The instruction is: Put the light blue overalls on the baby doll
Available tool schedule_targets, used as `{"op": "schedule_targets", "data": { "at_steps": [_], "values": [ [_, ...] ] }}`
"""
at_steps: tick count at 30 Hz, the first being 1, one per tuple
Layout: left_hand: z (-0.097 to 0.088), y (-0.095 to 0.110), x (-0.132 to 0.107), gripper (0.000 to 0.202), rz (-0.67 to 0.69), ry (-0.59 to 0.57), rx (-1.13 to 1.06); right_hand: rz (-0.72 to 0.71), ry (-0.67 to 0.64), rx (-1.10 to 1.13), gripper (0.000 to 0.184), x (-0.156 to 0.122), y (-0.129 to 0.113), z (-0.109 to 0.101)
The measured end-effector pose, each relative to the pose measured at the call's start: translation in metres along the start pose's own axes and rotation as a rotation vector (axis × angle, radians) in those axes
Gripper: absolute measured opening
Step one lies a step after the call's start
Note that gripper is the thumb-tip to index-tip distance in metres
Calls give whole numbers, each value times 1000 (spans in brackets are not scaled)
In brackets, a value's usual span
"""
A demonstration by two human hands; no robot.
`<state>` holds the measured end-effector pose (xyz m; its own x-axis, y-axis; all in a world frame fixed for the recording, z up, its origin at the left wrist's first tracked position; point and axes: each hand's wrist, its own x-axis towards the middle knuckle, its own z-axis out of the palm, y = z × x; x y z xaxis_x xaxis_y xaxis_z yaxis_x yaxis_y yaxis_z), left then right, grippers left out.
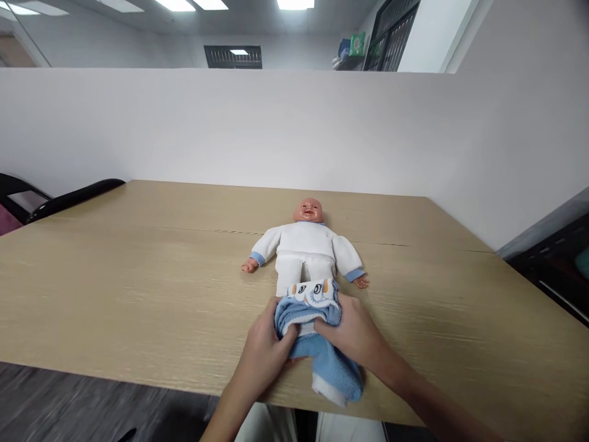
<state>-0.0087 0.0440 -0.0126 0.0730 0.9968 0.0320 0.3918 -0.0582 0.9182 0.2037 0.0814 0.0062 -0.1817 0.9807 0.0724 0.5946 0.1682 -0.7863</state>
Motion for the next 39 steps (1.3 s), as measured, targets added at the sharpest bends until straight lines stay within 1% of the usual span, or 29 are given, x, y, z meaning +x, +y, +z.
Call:
{"op": "schedule_targets", "data": {
  "at_steps": [5, 8, 11, 15, 17, 19, 21, 23, 26, 28, 31, 35, 37, 39],
  "values": [
    [-5, 8, 16, 22, 10, 20, 38, -72, 48, -27, 16, 20, 10, -2],
    [-10, 15, 18, 22, -9, 23, 23, -69, -4, -35, 10, 26, 6, -10],
    [-16, 23, 11, 23, -20, 2, -46, -67, -62, -29, 11, 23, -11, -20],
    [-24, 26, -14, 25, -50, -46, -62, -90, -175, -51, 10, 7, -41, -32],
    [-27, 22, -26, 31, -80, -74, -53, -89, -239, -69, 10, 0, -52, -33],
    [-26, 14, -36, 34, -113, -77, -41, -68, -274, -126, 10, -5, -56, -29],
    [-24, 6, -40, 33, -142, -53, 8, -43, -289, -234, 13, -7, -53, -23],
    [-20, -1, -41, 29, -140, -53, 100, -35, -301, -336, 16, -6, -47, -15],
    [-15, -5, -36, 25, -116, -123, 225, -52, -309, -402, 18, -4, -36, -5],
    [-12, -6, -33, 25, -104, -139, 250, -91, -283, -407, 15, -3, -32, -2],
    [-8, -12, -32, 28, -73, -102, 269, -123, -270, -391, 18, -7, -31, 1],
    [0, -29, -37, 33, -52, -42, 306, -86, -296, -371, 24, -13, -32, 2],
    [4, -37, -41, 39, -71, -1, 255, -62, -302, -326, 28, -15, -30, 3],
    [7, -41, -44, 42, -88, 38, 132, -44, -294, -230, 33, -15, -29, 2]
  ]
}}
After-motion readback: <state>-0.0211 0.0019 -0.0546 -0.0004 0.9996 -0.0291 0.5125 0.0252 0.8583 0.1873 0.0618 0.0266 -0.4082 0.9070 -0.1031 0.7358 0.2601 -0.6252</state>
